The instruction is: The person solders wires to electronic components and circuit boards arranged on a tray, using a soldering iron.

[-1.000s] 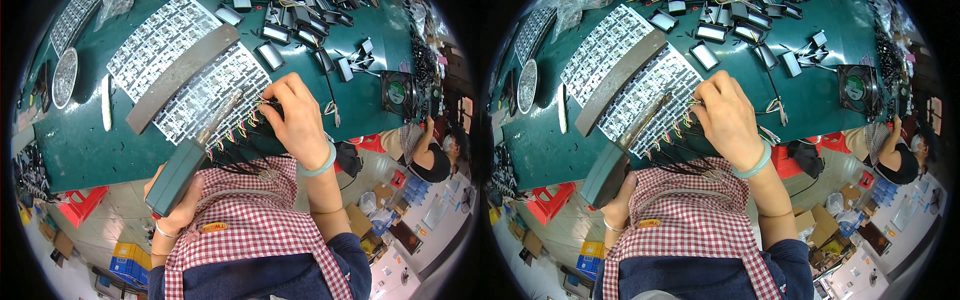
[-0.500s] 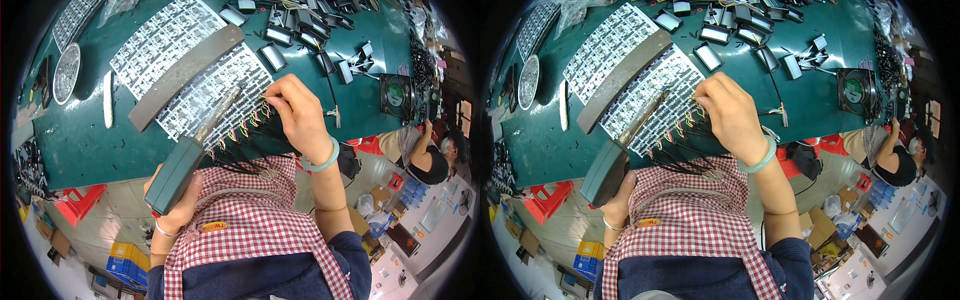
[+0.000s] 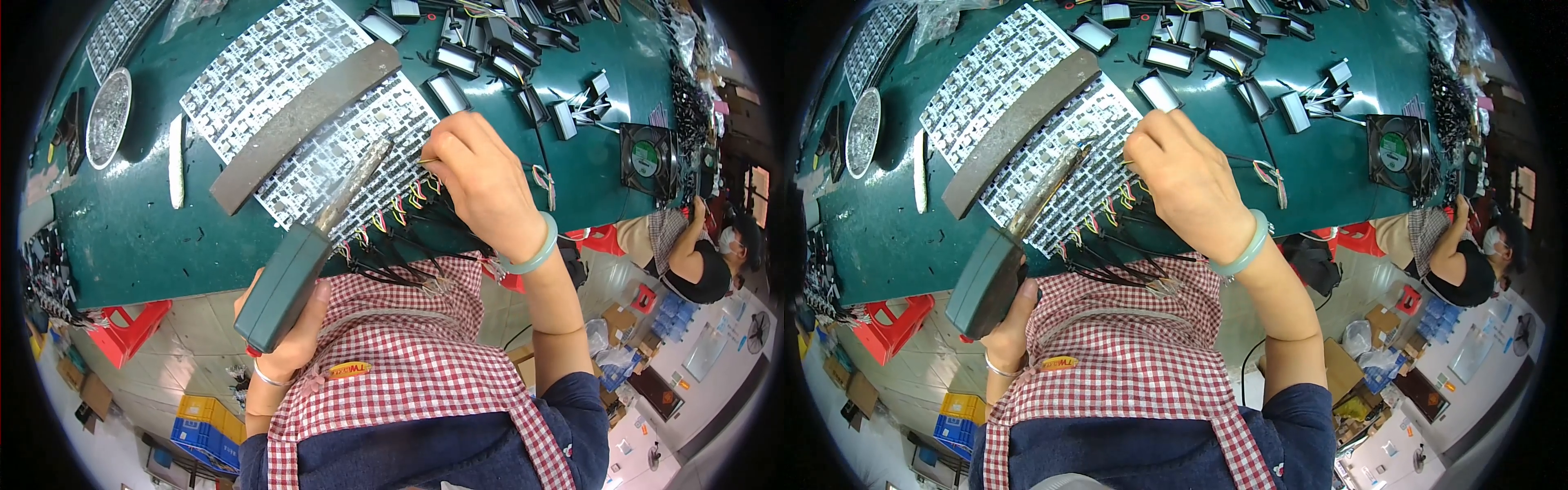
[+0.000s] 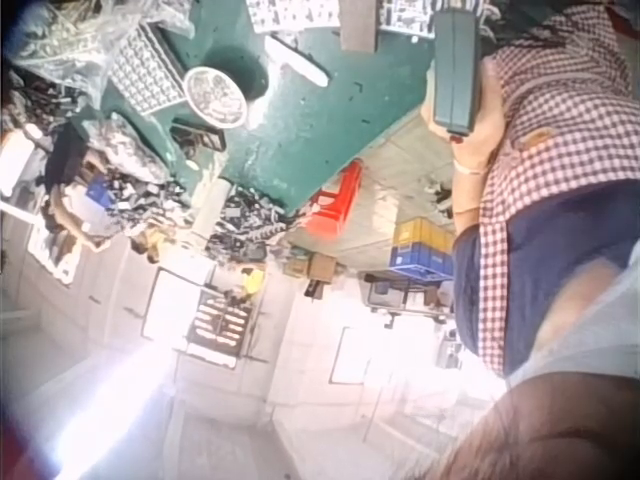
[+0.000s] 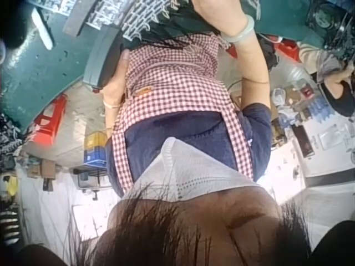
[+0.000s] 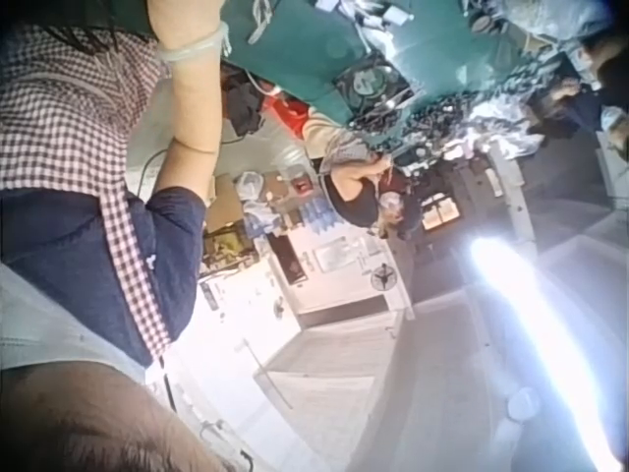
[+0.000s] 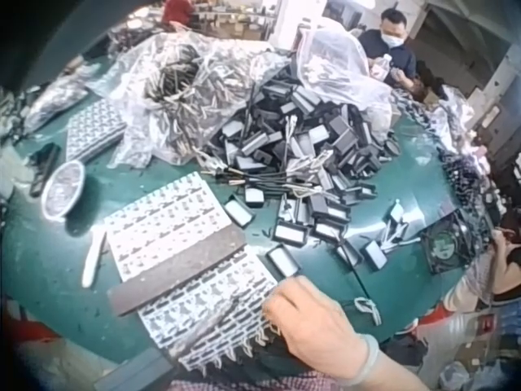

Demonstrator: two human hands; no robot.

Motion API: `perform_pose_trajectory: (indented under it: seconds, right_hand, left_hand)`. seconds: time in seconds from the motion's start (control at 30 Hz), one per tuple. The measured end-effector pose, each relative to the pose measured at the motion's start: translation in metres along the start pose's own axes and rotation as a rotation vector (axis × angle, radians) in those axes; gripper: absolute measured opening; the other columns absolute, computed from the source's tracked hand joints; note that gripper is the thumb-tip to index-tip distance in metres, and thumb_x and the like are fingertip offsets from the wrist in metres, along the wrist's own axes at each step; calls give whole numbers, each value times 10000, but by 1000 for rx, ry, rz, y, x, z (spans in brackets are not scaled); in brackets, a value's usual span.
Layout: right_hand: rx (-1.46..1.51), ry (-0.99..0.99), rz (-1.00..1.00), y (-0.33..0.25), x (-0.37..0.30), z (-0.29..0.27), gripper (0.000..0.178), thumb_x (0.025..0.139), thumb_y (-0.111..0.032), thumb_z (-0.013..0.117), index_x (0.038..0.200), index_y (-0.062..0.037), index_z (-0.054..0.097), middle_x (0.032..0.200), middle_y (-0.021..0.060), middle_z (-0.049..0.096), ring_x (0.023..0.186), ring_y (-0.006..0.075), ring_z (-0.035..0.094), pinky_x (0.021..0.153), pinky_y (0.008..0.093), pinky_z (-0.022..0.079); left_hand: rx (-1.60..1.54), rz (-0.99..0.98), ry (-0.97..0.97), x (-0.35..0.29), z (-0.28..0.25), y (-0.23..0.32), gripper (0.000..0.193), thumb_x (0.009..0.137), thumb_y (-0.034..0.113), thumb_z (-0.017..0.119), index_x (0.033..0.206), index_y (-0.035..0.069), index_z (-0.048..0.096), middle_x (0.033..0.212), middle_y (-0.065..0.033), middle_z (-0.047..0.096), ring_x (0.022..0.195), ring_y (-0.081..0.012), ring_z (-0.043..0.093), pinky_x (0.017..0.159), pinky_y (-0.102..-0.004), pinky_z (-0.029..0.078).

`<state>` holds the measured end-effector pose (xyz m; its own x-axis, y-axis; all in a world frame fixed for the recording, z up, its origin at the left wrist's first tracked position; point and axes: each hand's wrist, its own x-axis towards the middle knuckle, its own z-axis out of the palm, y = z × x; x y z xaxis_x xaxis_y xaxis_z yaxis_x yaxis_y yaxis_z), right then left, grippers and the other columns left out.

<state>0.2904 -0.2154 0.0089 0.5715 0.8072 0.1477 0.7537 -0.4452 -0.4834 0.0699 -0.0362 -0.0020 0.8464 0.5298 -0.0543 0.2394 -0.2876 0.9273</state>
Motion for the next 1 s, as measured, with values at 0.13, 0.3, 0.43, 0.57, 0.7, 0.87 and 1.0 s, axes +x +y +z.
perform_pose_trajectory:
  seconds: [0.13,0.3,0.43,0.57,0.7,0.87,1.0]
  right_hand:
    - [301,86,217,-8,-9,5,151,795,36,698,895,-5,593,993,124,542,856,304,594,739,376,495]
    - [322,208,357,-17,-18,15,126,803,37,693,874,7,594,1007,148,537,866,308,588,754,367,488]
    - [297,270,357,-20,-17,22,127,783,50,680,859,13,585,1023,154,541,921,319,567,793,380,469]
    - [227,300,311,-23,-16,31,128,766,61,667,842,14,576,1028,156,544,953,329,542,810,388,451]
    - [153,323,282,-25,-16,36,129,755,71,658,828,17,567,1019,158,542,931,330,526,798,395,443]
    - [126,329,285,-26,-15,37,128,750,73,655,822,18,564,1003,158,540,913,329,521,787,404,441]
    - [113,322,278,-26,-15,37,129,746,76,654,816,20,560,991,158,540,907,327,519,779,404,441]
  left_hand:
    - [35,44,6,0,0,-1,225,751,44,782,953,-25,711,828,-129,681,651,-231,653,596,-311,506]
    - [28,17,-22,-1,-1,-1,247,747,43,787,969,-34,711,872,-147,698,694,-247,681,636,-309,530]
    - [90,22,-63,-4,-5,-2,262,740,35,790,976,-45,710,912,-163,709,747,-261,706,684,-308,551]
    - [78,27,-105,-7,-6,-5,255,729,20,789,962,-47,710,918,-168,707,758,-264,708,689,-311,555]
    - [95,84,-129,-7,-5,-6,254,702,0,785,939,-47,706,911,-166,696,773,-272,706,692,-315,558]
    - [109,152,-142,1,-4,1,253,686,-6,782,924,-43,705,887,-160,687,771,-284,699,689,-324,558]
    - [97,164,-168,6,-3,6,239,675,-25,764,904,-44,700,871,-158,679,756,-289,693,673,-328,551]
